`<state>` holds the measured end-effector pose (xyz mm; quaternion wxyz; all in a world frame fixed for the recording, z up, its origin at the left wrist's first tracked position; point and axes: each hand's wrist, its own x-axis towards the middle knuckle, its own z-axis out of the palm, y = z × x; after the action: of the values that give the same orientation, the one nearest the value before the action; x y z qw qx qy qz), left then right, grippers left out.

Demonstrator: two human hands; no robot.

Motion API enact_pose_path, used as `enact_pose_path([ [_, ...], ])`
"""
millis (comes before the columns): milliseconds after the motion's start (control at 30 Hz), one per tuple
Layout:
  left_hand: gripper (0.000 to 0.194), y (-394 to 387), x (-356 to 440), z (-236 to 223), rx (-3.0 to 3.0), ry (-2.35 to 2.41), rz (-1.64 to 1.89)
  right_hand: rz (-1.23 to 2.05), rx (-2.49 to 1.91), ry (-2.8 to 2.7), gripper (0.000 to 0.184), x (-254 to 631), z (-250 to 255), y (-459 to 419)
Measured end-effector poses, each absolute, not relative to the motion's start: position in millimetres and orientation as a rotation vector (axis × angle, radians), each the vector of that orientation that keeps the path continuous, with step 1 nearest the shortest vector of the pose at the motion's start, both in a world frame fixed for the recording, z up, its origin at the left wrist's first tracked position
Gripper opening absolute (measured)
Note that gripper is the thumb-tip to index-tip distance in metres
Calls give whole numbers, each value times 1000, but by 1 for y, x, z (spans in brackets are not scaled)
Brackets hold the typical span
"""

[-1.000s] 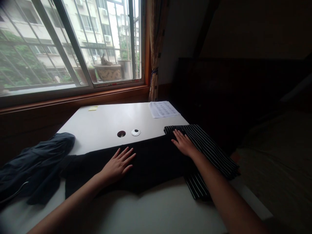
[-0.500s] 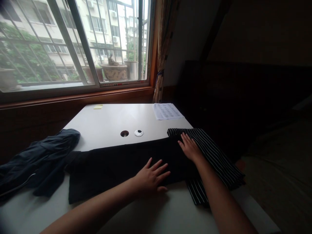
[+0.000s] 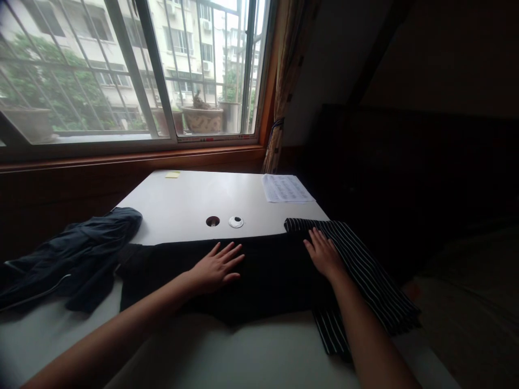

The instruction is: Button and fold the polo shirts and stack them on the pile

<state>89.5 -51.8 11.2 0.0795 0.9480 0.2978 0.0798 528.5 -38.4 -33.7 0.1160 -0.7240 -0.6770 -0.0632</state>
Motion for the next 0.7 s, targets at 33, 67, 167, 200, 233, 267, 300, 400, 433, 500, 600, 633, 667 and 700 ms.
enact_pose_path([
  [33,64,-48,71,12,2876,879,245,-178,-2120,-1979,65,529,-34,-38],
  [67,63,-45,52,13,2912,899,272,-171,-2120,-1975,65,529,-34,-39],
  [167,59,-44,-14,10,2940,1154,302,-155,-2120,-1967,65,530,-35,-38],
  [200,58,-45,-37,6,2923,1283,311,-151,-2121,-1965,65,531,-35,-38],
  [233,58,-47,-59,2,2897,1416,326,-146,-2123,-1964,66,531,-36,-38],
  [267,58,-50,-80,-3,2877,1521,342,-137,-2124,-1965,66,532,-36,-37],
  [300,58,-54,-99,-8,2862,1595,342,-130,-2124,-1965,67,532,-36,-37],
  [400,61,-67,-140,-18,2832,1692,348,-125,-2115,-1968,67,533,-37,-36],
  [433,60,-71,-148,-19,2819,1704,354,-132,-2111,-1969,66,533,-37,-36],
  [500,57,-78,-159,-17,2769,1739,394,-153,-2108,-1970,65,533,-38,-36],
  [600,54,-82,-172,-5,2613,1830,589,-192,-2117,-1974,64,532,-37,-38],
  [633,53,-82,-177,-1,2542,1870,686,-207,-2121,-1976,64,532,-36,-38],
  [667,54,-82,-182,4,2461,1910,783,-227,-2123,-1975,63,531,-35,-38],
  [700,54,-81,-187,8,2369,1950,869,-254,-2120,-1971,63,529,-33,-39],
])
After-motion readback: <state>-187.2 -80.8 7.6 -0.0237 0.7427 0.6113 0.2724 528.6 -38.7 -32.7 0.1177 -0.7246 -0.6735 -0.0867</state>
